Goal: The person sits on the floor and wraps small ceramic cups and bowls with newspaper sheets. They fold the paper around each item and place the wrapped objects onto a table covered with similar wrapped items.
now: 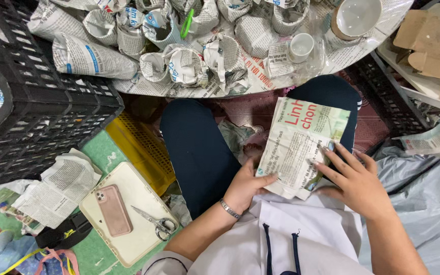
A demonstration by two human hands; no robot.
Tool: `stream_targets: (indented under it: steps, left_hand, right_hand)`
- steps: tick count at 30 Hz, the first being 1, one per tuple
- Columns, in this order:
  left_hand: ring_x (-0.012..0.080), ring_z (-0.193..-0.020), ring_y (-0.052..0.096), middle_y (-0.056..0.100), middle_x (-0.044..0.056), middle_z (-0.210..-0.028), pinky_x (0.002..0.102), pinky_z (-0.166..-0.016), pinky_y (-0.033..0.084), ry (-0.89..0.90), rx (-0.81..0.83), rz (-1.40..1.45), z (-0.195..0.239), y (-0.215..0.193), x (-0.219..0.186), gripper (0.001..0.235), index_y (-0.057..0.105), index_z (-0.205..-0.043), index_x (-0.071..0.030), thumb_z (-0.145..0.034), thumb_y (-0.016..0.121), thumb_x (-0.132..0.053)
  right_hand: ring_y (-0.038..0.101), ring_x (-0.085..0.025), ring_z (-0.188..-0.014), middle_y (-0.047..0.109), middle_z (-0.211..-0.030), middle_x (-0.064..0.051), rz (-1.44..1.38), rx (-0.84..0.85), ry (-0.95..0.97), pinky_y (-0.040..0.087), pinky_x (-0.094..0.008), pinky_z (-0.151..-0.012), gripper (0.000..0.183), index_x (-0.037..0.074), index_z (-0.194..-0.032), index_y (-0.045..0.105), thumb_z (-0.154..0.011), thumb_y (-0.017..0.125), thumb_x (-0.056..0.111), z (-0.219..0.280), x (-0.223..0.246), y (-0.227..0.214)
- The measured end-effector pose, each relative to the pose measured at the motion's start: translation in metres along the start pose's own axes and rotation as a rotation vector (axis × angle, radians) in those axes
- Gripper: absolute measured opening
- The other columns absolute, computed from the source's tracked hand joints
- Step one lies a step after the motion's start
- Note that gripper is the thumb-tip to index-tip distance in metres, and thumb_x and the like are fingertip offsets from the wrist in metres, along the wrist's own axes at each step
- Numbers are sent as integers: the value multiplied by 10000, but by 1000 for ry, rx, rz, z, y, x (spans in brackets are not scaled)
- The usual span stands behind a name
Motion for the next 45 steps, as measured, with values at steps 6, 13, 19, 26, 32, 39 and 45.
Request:
stream_targets:
  steps: [6, 13, 19, 26, 32, 39, 45]
  left_hand:
    - [144, -1074, 699, 660, 80, -1280, 276, -823, 615, 3, 153, 85, 8, 16, 6, 729, 400, -1493, -30, -856, 752, -14]
    - [122, -976, 651, 648, 65, -1235, 255, -725, 538, 22, 188, 169, 13, 20, 6, 672, 422, -1505, -17, -922, 756, -10]
    - [134, -969, 712, 661, 58, -1213, 303, -735, 614, -131, 160, 203, 15, 22, 13, 664, 415, -1450, -26, -868, 732, -62]
    - [225, -938, 699, 711, 260, -1127, 310, -833, 561, -11, 16, -244, 16, -7, 10, 959, 196, -1653, -104, -884, 767, -44]
    - [385, -1452, 427, 439, 289, -1574, 484, -1195, 399, 772, -120, -1138, 28, 2, -54, 878, 367, -1615, -185, -846, 763, -37]
    - [449, -1490, 308, 467, 190, -1567, 566, -1213, 259, 970, -27, -1243, 16, 32, -48, 406, 735, -1215, -267, -810, 769, -270]
    - [338, -1316, 502, 597, 156, -1396, 443, -1132, 369, 737, -241, -771, -38, 10, -16, 295, 765, -1144, -74, -998, 673, -313]
  right_hand:
    - [512, -298, -1412, 616, -1421, -104, 28, -115, -33, 313, -537, -1136, 471, 249, -1210, 683, -752, 784, 290, 1, 6, 8]
    - [537, -401, -1354, 648, -1332, -167, -12, -235, -65, 310, -600, -1088, 425, 178, -1077, 700, -661, 773, 227, 11, 3, 20]
    - [593, -342, -1345, 693, -1291, -82, 49, -468, -61, 362, -529, -1054, 316, 247, -1152, 730, -843, 717, 181, 5, 10, -7]
    - [604, -228, -1325, 737, -1230, 19, 0, -148, -38, 379, -477, -1078, 403, 243, -1153, 747, -786, 655, 104, -2, 4, -11]
    - [651, -173, -1251, 734, -1188, 33, -125, -115, 106, 389, -392, -1023, 353, 218, -1132, 753, -817, 671, 82, 12, -10, -12]
    - [675, -194, -1053, 767, -1160, -45, -301, -180, 268, 395, -387, -952, 253, 154, -1028, 773, -783, 713, 133, 7, -25, -10]
    - [705, -239, -764, 734, -869, -129, -429, -274, 822, 519, -337, -708, 239, 47, -1086, 762, -973, 779, 257, 1, -46, 10]
Point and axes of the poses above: each hand's wrist, its own z-axis away from the middle knuckle, its own y-axis out of the palm, x = y × z, the point moved 7 cm from there along -z, towards the middle knuckle
